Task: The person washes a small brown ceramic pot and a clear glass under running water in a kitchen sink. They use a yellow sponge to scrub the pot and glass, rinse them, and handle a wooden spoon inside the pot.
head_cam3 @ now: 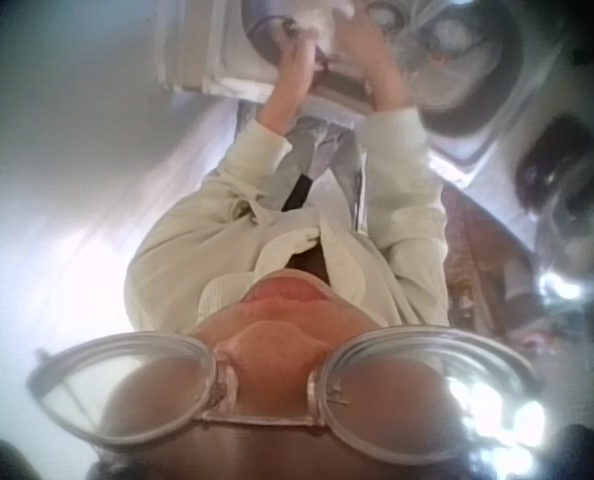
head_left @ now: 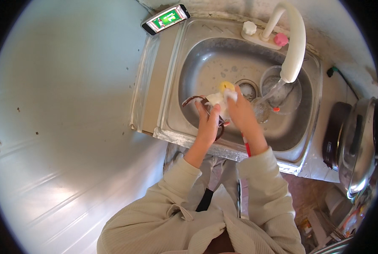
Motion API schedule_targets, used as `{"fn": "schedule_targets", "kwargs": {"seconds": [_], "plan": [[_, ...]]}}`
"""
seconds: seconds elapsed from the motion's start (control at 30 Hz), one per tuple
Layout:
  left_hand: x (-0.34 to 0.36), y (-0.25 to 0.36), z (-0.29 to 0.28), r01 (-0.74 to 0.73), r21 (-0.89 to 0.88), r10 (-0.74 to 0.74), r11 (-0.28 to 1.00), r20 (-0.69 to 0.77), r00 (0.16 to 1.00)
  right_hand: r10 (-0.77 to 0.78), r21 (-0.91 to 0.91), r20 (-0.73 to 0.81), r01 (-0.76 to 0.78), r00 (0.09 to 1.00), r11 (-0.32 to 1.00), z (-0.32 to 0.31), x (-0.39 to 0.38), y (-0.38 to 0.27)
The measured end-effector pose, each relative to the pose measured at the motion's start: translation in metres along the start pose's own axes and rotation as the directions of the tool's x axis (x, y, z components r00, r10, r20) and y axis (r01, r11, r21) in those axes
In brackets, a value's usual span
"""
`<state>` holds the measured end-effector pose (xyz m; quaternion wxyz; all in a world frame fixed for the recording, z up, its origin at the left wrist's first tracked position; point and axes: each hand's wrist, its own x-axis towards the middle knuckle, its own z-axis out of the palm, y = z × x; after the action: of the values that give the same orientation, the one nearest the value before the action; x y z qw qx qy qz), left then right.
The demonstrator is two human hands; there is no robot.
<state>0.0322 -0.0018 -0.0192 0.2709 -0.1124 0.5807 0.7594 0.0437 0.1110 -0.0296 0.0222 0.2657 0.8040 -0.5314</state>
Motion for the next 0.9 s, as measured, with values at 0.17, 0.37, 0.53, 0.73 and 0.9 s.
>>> {"fn": "schedule_targets", "kwargs": {"seconds": [0.17, 0.37, 0.53, 0.73, 0.9], "plan": [[0.007, -0.006, -0.004, -0.051, 0.074, 0.059, 0.996, -0.106, 0.993, -0.015, -0.153, 0.027, 0.019, 1.0, 0.988, 0.001, -0.012, -0.015], [0.014, -0.005, -0.002, 0.047, 0.108, -0.05, 0.993, 0.032, 0.998, -0.116, -0.088, -0.004, 0.115, 0.993, 0.99, 0.006, 0.006, 0.027], [0.028, -0.005, -0.013, 0.093, 0.305, -0.116, 0.948, 0.056, 0.992, 0.01, -0.226, -0.023, -0.015, 1.0, 0.974, -0.001, -0.022, -0.012], [0.017, -0.003, -0.007, 0.039, 0.187, -0.063, 0.982, 0.121, 0.991, -0.052, -0.045, -0.087, 0.049, 0.995, 0.998, -0.004, -0.004, 0.005], [0.041, -0.023, -0.033, -0.01, 0.292, -0.039, 0.956, 0.16, 0.986, -0.114, -0.189, -0.11, 0.092, 0.987, 0.978, 0.002, -0.024, -0.016]]}}
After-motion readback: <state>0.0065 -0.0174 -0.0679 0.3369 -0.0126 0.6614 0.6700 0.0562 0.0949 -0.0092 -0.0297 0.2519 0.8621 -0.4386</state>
